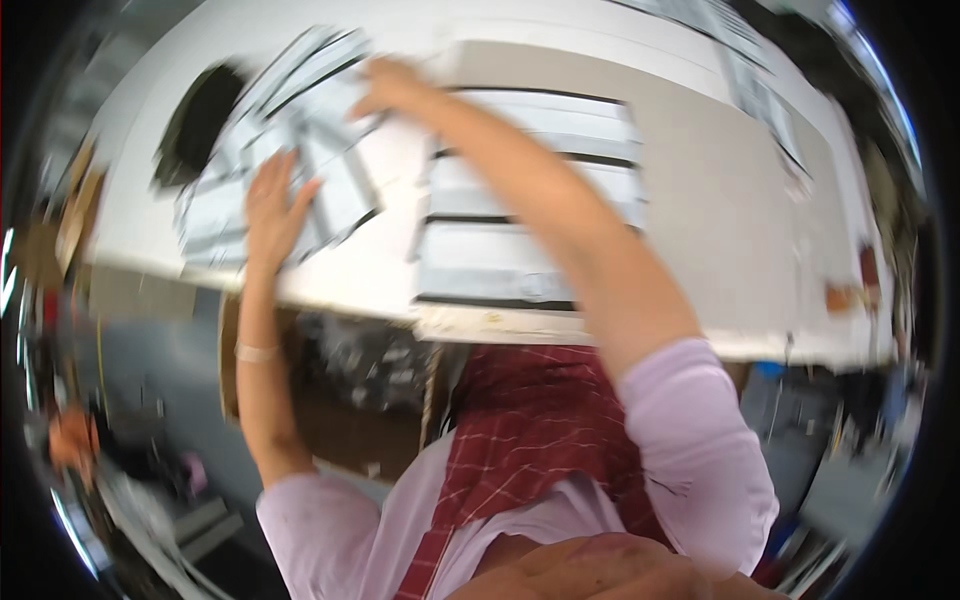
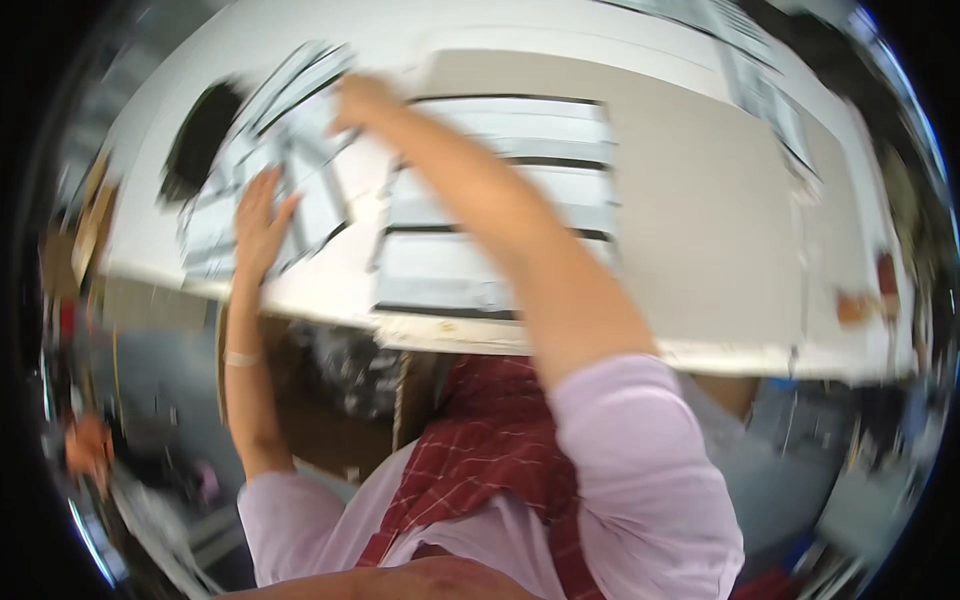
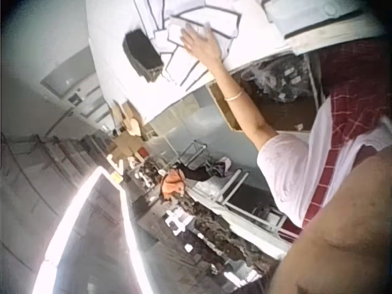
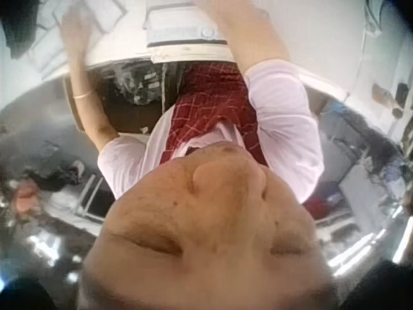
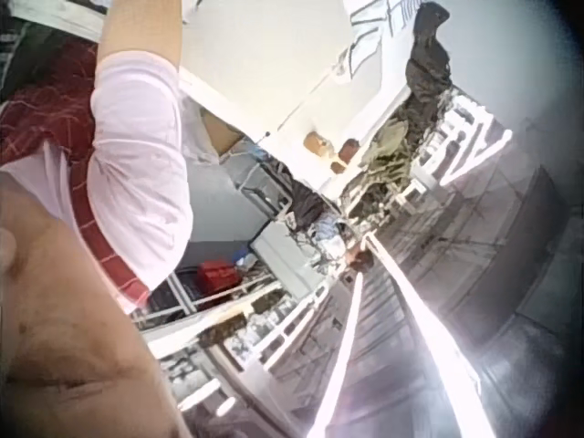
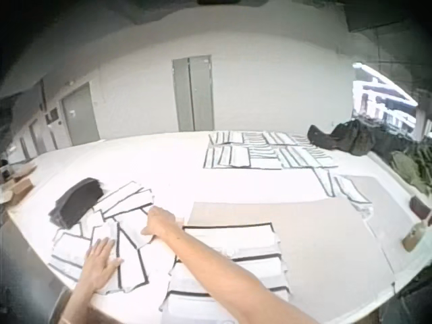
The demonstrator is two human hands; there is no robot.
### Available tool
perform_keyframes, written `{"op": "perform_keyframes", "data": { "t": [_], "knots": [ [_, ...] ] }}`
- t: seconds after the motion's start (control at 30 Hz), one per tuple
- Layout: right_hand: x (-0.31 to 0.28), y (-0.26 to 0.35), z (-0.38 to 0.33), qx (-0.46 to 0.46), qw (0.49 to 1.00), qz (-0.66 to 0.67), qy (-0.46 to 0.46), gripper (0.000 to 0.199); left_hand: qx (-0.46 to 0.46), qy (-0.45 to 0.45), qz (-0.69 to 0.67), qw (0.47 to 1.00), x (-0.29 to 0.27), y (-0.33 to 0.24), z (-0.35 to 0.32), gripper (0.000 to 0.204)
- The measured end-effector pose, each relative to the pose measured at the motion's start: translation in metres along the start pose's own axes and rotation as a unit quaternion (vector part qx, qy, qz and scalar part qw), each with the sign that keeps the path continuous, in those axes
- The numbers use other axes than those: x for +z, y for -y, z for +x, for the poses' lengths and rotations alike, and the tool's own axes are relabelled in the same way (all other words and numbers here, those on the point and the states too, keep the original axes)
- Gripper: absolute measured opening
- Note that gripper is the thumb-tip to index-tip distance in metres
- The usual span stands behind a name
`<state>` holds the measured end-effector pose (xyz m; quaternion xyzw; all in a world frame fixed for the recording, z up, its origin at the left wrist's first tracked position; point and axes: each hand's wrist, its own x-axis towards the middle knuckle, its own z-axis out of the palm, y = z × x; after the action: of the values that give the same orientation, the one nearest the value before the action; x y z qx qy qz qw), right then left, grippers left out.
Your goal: The person arranges multiple white face masks on a white work surface, aligning them in rows. They then use a squeeze bottle to apply a yellowish adhesive to the circular nose-bridge areas of the masks.
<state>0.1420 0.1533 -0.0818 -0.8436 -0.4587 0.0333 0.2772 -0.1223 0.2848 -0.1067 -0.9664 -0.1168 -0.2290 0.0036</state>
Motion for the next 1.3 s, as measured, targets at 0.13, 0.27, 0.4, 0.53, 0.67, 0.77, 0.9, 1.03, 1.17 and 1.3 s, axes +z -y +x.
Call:
{"op": "perform_keyframes", "data": {
  "t": [0.13, 0.27, 0.4, 0.53, 0.67, 0.77, 0.9, 1.03, 1.17, 1.3],
  "knots": [
    [0.045, 0.024, 0.03, 0.061, 0.987, 0.001, -0.145, 0.023, 0.002, 0.032, -0.016, 0.999, 0.011, 0.004, 0.002, 0.059],
    [-0.009, 0.09, 0.005, -0.195, 0.947, -0.006, -0.255, 0.009, -0.025, 0.06, -0.013, 0.998, 0.017, 0.033, -0.008, 0.057],
    [-0.115, 0.12, -0.047, -0.233, 0.925, -0.027, -0.298, 0.019, 0.005, 0.049, -0.043, 0.998, 0.015, 0.034, 0.004, 0.05],
    [-0.207, 0.097, -0.118, -0.219, 0.915, 0.119, -0.316, 0.041, 0.035, 0.037, -0.066, 0.997, 0.024, 0.035, 0.021, 0.046],
    [-0.281, 0.026, -0.243, -0.206, 0.897, 0.178, -0.348, 0.066, -0.048, 0.061, -0.104, 0.992, 0.008, 0.033, 0.004, 0.047],
    [-0.312, -0.056, -0.345, -0.011, 0.925, 0.136, -0.355, 0.068, -0.033, 0.061, -0.125, 0.99, 0.015, 0.049, 0.017, 0.049],
    [-0.317, -0.1, -0.473, 0.249, 0.851, 0.314, -0.34, 0.042, -0.032, 0.117, -0.084, 0.989, 0.014, 0.08, 0.038, 0.054],
    [-0.29, -0.14, -0.548, 0.344, 0.827, 0.313, -0.316, 0.045, -0.001, 0.113, -0.045, 0.993, 0.021, 0.063, 0.05, 0.053],
    [-0.244, -0.164, -0.556, 0.337, 0.801, 0.406, -0.283, 0.042, -0.087, 0.094, -0.002, 0.992, -0.004, 0.042, 0.044, 0.059],
    [-0.239, -0.155, -0.544, 0.324, 0.806, 0.389, -0.305, 0.041, -0.18, 0.168, 0.014, 0.969, -0.021, 0.031, 0.039, 0.073]
  ]
}}
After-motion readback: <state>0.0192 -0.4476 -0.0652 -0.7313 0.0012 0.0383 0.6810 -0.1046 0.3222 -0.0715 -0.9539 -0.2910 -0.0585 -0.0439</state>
